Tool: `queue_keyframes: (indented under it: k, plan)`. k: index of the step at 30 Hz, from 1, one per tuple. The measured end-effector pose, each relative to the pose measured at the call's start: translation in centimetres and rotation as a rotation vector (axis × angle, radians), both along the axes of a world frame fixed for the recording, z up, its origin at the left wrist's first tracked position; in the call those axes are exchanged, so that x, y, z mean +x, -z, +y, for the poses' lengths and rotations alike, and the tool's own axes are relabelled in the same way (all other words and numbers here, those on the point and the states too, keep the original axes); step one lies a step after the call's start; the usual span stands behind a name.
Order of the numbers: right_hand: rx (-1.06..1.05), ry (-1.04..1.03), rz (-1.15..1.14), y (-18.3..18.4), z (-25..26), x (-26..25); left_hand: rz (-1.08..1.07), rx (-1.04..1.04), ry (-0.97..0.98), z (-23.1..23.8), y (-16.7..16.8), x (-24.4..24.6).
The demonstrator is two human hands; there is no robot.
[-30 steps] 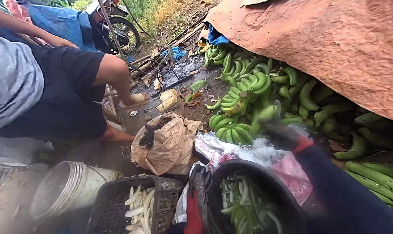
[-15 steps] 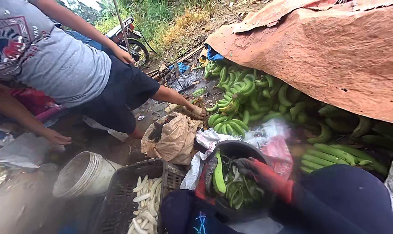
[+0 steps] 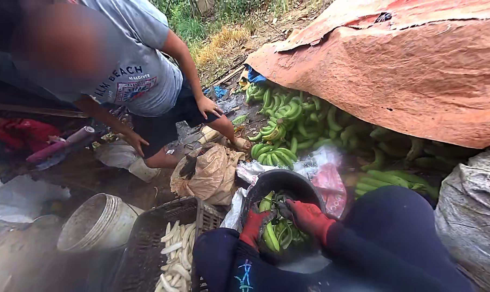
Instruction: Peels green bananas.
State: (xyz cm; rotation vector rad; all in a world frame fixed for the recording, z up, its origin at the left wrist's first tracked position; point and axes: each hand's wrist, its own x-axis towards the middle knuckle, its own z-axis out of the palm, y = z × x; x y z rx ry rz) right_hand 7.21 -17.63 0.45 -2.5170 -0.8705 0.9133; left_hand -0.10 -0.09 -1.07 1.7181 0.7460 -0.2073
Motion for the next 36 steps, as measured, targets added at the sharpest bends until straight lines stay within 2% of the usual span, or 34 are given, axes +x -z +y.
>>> queue_keyframes:
  k: [4,6,9,12,14,19,21,23,26,28,31,34,36]
  plan:
    - [-0.085,0.053,0.099,2.5,0.2,1.3,0.025,-0.010,0.148,-1.9,-2.3,-0.5]
    - [-0.111,0.086,0.153,3.9,-0.2,1.9,0.017,-0.060,0.129,-3.1,-3.0,-0.7]
    - [0.002,0.142,0.172,2.9,-1.1,1.9,-0.083,-0.085,-0.161,-2.5,0.7,-0.6]
    - [0.263,0.202,0.205,1.8,-1.9,0.9,-0.178,-0.114,-0.394,-0.4,4.2,-0.4]
    - [0.365,0.178,0.190,2.1,-2.1,-0.5,-0.192,-0.161,-0.502,-0.4,3.5,-0.2]
    - [0.181,0.171,0.068,0.6,-1.5,-3.5,-0.301,-0.184,-0.538,-0.6,3.4,-0.3]
    - [0.095,0.180,0.049,0.1,-0.9,-3.7,-0.363,-0.193,-0.520,-0.5,4.3,-0.6]
    - [0.080,0.181,0.070,0.0,-0.4,-3.5,-0.512,-0.164,-0.422,0.6,6.9,-1.2]
    - [0.050,0.181,0.142,0.3,0.1,-2.7,-0.309,-0.176,-0.507,-0.7,5.0,-0.3]
    - [0.074,0.225,0.158,1.0,0.2,-2.5,-0.285,-0.204,-0.497,-1.5,4.3,0.2]
    - [0.163,0.268,0.074,0.7,-0.1,-3.2,-0.324,-0.195,-0.542,-0.8,4.8,-0.4]
    - [0.159,0.183,0.004,0.1,-0.2,-3.8,-0.542,-0.037,-0.470,-0.4,6.2,-1.1]
    - [0.100,0.165,0.031,-0.4,0.4,-4.0,-0.354,-0.082,-0.537,-1.5,2.3,-0.6]
